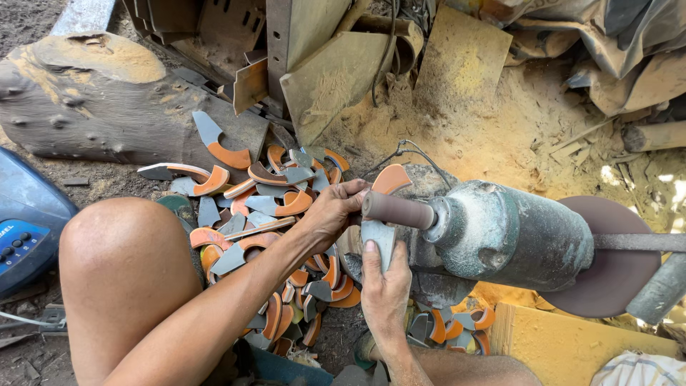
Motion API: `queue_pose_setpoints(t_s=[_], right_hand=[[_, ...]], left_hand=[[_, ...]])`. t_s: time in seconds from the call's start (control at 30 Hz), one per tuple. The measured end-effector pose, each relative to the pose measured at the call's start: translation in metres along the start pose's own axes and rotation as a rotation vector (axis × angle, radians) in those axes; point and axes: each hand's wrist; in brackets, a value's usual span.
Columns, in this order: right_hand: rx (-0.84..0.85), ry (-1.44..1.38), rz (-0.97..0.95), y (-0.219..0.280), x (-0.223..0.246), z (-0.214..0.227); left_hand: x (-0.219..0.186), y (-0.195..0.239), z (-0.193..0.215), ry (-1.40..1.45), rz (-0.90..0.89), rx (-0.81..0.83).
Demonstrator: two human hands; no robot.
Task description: The person sits on the ground and uses a bench grinder to smooth the edges of small curved wooden pieces. They pick up each piece from a pile, press it against the rotating grinding wheel, and then place it back down, repeating the process continuously.
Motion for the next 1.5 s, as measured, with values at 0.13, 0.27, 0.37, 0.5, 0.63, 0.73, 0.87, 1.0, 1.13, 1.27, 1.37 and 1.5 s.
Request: queue_pose_setpoints(t_s=[0.13,0.27,0.37,0.5,0.63,0.73,0.87,1.0,1.13,1.27,1.37,1.5], right_hand=[[-0.019,0.028,0.204,-0.002,-0.003,-0.004],[0.025,-0.090,0.090,0.000,-0.002,0.005],[0.055,-0.149,0.069,-0.001,-0.003,0.016],[0.152,-0.312,0.004,0.003,-0.004,0.032],[0.177,-0.330,-0.070,0.008,-0.004,0.041],[0.211,-0.334,-0.084,0.014,-0.006,0.049],[0.298,-0.300,-0.137,0.016,-0.009,0.060],[0.298,0.265,0.003,0.016,-0.008,0.054],[0.370,0.357,-0.096,0.020,-0.003,0.029],[0.376,-0.505,-0.351,0.003,0.008,0.021],[0.416,-0.837,-0.450,-0.010,0.005,0.018],[0.501,-1.200,-0.412,-0.020,-0.015,0.011]], left_hand=[[-0.006,-0.001,-0.002,0.005,0.009,-0.005],[-0.008,0.006,-0.008,-0.011,-0.003,-0.009],[-0.009,0.024,-0.009,-0.049,-0.002,-0.017],[-0.009,0.046,-0.013,-0.076,0.070,-0.081],[-0.008,0.060,-0.016,0.003,0.072,-0.087],[-0.005,0.072,-0.018,0.033,0.109,-0.104],[-0.005,0.092,-0.015,0.105,0.200,-0.118],[-0.015,0.082,-0.013,-0.053,0.358,-0.261],[-0.038,0.048,-0.006,-0.255,0.349,-0.220],[-0.053,0.028,-0.004,-0.143,0.315,-0.145],[-0.058,0.017,-0.008,-0.082,0.253,-0.067],[-0.066,0.009,-0.015,-0.082,0.152,-0.037]])
Point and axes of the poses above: each hand's wrist, its own y-axis away from the middle knuckle, its own z-axis out of the back of the hand, x = y × z, and after that the axes turned 1 degree about -x, right-handed
